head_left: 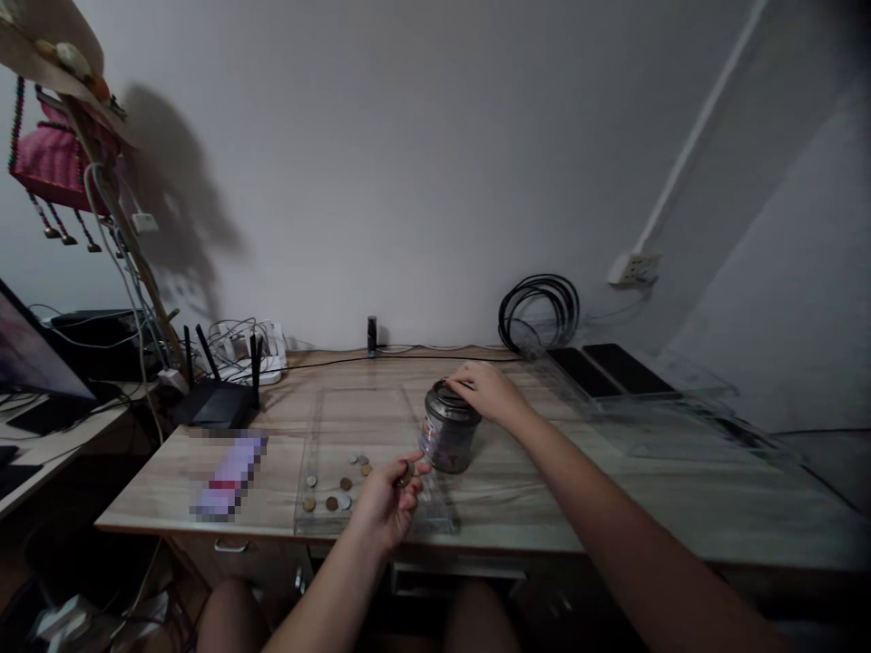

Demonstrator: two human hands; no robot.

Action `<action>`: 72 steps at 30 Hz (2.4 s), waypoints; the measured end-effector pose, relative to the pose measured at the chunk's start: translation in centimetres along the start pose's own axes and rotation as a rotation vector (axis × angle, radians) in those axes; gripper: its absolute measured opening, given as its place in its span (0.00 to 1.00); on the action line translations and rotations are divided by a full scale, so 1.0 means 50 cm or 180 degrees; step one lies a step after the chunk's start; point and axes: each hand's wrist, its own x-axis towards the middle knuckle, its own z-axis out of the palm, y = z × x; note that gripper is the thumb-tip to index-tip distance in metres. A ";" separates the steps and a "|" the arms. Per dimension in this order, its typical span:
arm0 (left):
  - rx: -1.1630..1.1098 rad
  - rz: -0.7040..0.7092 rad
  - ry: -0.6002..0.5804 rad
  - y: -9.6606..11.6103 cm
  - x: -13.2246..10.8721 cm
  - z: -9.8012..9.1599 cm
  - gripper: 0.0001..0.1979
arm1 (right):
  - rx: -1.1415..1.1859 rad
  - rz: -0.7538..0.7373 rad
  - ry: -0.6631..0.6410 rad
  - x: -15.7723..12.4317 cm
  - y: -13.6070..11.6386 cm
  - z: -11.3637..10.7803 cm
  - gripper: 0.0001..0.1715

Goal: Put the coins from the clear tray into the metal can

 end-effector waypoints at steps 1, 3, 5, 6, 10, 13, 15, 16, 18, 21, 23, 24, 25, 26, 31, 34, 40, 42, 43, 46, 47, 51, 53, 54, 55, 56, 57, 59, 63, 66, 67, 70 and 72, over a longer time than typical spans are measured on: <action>-0.0030 0.0025 0.0040 0.001 0.001 -0.002 0.11 | -0.0013 -0.0060 -0.0175 0.012 0.020 0.000 0.14; -0.0163 -0.0017 0.0085 0.001 0.003 -0.007 0.12 | 0.0106 -0.0082 -0.0410 0.024 0.046 0.006 0.14; -0.0363 -0.0114 0.0075 0.003 0.005 -0.013 0.15 | 0.0185 -0.0020 -0.0430 0.022 0.049 0.010 0.14; -0.0464 -0.0161 0.0057 0.004 0.005 -0.015 0.16 | 0.0150 -0.0006 -0.0345 0.016 0.042 0.010 0.14; -0.0738 -0.0284 -0.0115 0.007 0.005 -0.020 0.17 | -0.0035 0.0062 0.0295 -0.035 -0.048 0.003 0.13; -0.0863 -0.0247 -0.0167 0.008 0.002 -0.016 0.13 | 0.0359 -0.0438 -0.0422 -0.085 -0.132 0.017 0.13; -0.0944 -0.0205 -0.0144 0.009 -0.003 -0.010 0.11 | 0.0560 -0.0720 -0.1054 -0.112 -0.166 0.034 0.12; -0.0961 -0.0222 -0.0138 0.010 -0.007 -0.007 0.12 | 0.0580 -0.0720 -0.1199 -0.121 -0.175 0.043 0.11; -0.0950 -0.0296 -0.0169 0.011 -0.015 -0.002 0.13 | 0.0571 -0.0560 -0.1234 -0.133 -0.180 0.054 0.10; -0.0931 -0.0333 -0.0233 0.014 -0.028 0.004 0.12 | 0.0782 -0.0368 -0.1263 -0.136 -0.179 0.056 0.07; -0.0968 -0.0255 -0.0216 0.016 -0.032 0.006 0.09 | 0.0993 -0.0255 -0.1299 -0.129 -0.176 0.046 0.05; -0.0978 -0.0230 -0.0218 0.017 -0.033 0.006 0.09 | 0.1070 -0.0199 -0.1266 -0.121 -0.172 0.037 0.05; -0.0981 -0.0224 -0.0232 0.018 -0.032 0.006 0.09 | 0.1119 -0.0138 -0.1154 -0.110 -0.164 0.026 0.05; -0.0980 -0.0242 -0.0254 0.019 -0.031 0.005 0.10 | 0.1122 -0.0071 -0.0957 -0.095 -0.152 0.015 0.06; -0.0962 -0.0384 -0.0321 0.026 -0.025 -0.004 0.20 | 0.0216 0.0079 -0.0031 -0.007 -0.040 -0.023 0.08; -0.0941 -0.0464 -0.0274 0.027 -0.024 -0.010 0.22 | -0.0061 0.0001 -0.0575 0.022 0.013 -0.016 0.06; -0.1046 -0.0313 -0.0385 0.029 -0.024 -0.016 0.24 | -0.0140 -0.0176 -0.0033 -0.017 -0.055 -0.014 0.09; -0.1119 -0.0210 -0.0472 0.031 -0.023 -0.016 0.23 | 0.0217 -0.0575 -0.0131 -0.058 -0.117 -0.010 0.11; -0.1156 -0.0153 -0.0497 0.032 -0.023 -0.017 0.22 | 0.0427 -0.0823 -0.0394 -0.080 -0.147 -0.005 0.11; -0.1194 -0.0058 -0.0527 0.033 -0.021 -0.021 0.19 | 0.0754 -0.1222 -0.0986 -0.136 -0.210 0.021 0.11; -0.1176 -0.0067 -0.0517 0.033 -0.020 -0.023 0.19 | 0.0793 -0.1241 -0.1049 -0.148 -0.220 0.030 0.10; -0.1219 -0.0089 -0.0299 0.026 -0.020 -0.026 0.19 | 0.0907 -0.1194 -0.1052 -0.155 -0.218 0.047 0.11; -0.1330 -0.0111 -0.0249 0.022 -0.022 -0.023 0.20 | 0.0866 -0.1060 -0.0868 -0.137 -0.198 0.039 0.13; -0.1365 -0.0145 -0.0259 0.021 -0.023 -0.021 0.21 | 0.0810 -0.0956 -0.0714 -0.123 -0.182 0.031 0.14; -0.1375 -0.0185 -0.0270 0.020 -0.025 -0.019 0.23 | 0.0715 -0.0824 -0.0522 -0.105 -0.163 0.022 0.15; -0.1370 -0.0223 -0.0269 0.020 -0.027 -0.017 0.24 | 0.0567 -0.0675 -0.0319 -0.085 -0.139 0.010 0.14; -0.1363 -0.0246 -0.0252 0.021 -0.029 -0.016 0.26 | 0.0360 -0.0516 -0.0140 -0.064 -0.113 -0.001 0.14; -0.1384 -0.0243 -0.0195 0.024 -0.033 -0.015 0.28 | -0.0156 -0.0243 -0.0054 -0.025 -0.059 -0.021 0.13; -0.1430 -0.0216 -0.0146 0.032 -0.040 -0.019 0.29 | -0.0725 -0.0158 -0.0726 0.016 0.004 -0.035 0.13; -0.1414 -0.0188 -0.0060 0.034 -0.038 -0.022 0.28 | -0.0778 -0.0205 -0.0823 0.016 0.004 -0.026 0.12; -0.1403 -0.0182 -0.0048 0.034 -0.036 -0.024 0.28 | -0.0783 -0.0225 -0.0811 0.014 0.000 -0.021 0.12; -0.1360 -0.0194 -0.0110 0.031 -0.030 -0.032 0.29 | -0.0695 -0.0295 -0.0739 0.011 -0.004 -0.005 0.13; -0.1349 -0.0183 -0.0181 0.031 -0.028 -0.038 0.29 | -0.0547 -0.0301 -0.0665 0.010 0.002 0.004 0.14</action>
